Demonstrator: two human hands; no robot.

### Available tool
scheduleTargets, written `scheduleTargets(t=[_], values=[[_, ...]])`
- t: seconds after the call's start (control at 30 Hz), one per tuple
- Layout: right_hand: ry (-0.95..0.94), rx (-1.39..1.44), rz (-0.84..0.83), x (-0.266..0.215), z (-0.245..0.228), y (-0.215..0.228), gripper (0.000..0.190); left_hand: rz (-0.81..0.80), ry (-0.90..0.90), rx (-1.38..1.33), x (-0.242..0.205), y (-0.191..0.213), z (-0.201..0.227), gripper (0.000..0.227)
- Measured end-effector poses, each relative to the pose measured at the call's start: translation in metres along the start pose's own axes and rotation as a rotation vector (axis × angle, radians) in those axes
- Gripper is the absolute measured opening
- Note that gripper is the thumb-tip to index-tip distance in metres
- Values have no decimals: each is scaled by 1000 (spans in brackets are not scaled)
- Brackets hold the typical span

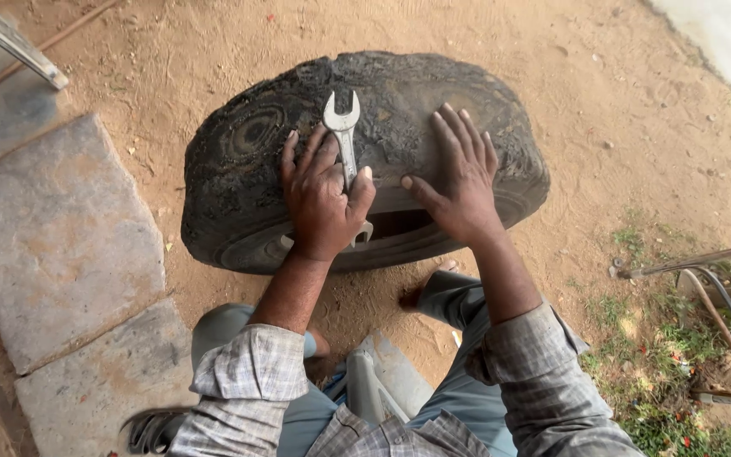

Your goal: The person sits on the ground holding a worn tire steady with one hand while using a wrench to pry along the inside bead of the tire. They rotate and reposition the tire repeatedly to work the wrench around the bead.

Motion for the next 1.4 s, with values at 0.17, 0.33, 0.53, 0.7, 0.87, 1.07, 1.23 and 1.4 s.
scheduleTargets(t=[0.17, 0.33, 0.53, 0.7, 0.87, 1.07, 1.23, 1.4], values=[[16, 58, -23, -8, 10, 2, 88, 2, -14, 27, -3, -2, 5, 43], [13, 68, 34, -14, 7, 2, 88, -6, -16, 20, -7, -1, 7, 42], [32, -3, 36, -5, 4, -1, 84, 14, -38, 42, -1, -5, -2, 41], [-8, -69, 116, -11, -14, -4, 89, -17, -10, 24, -9, 0, -2, 41], [-38, -44, 90, -8, -9, -8, 91, -53, -19, 6, -7, 3, -4, 43], [-81, -53, 97, -2, -14, -17, 96, -71, -19, -42, -13, 5, -7, 43], [-144, -45, 102, -9, -22, -19, 98, -132, 9, -62, -17, 10, -5, 45], [-124, -59, 110, -5, -31, -19, 100, -105, -12, -38, -19, 8, -10, 41]])
Point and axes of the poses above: each hand's wrist, its own x-axis towards the middle knuckle, its own y-axis out of the back of the hand, z = x × y, the point moved 3 cm from there along x, towards the middle knuckle, and after that the axes turned 4 degrees about y, right-handed, at the moved point
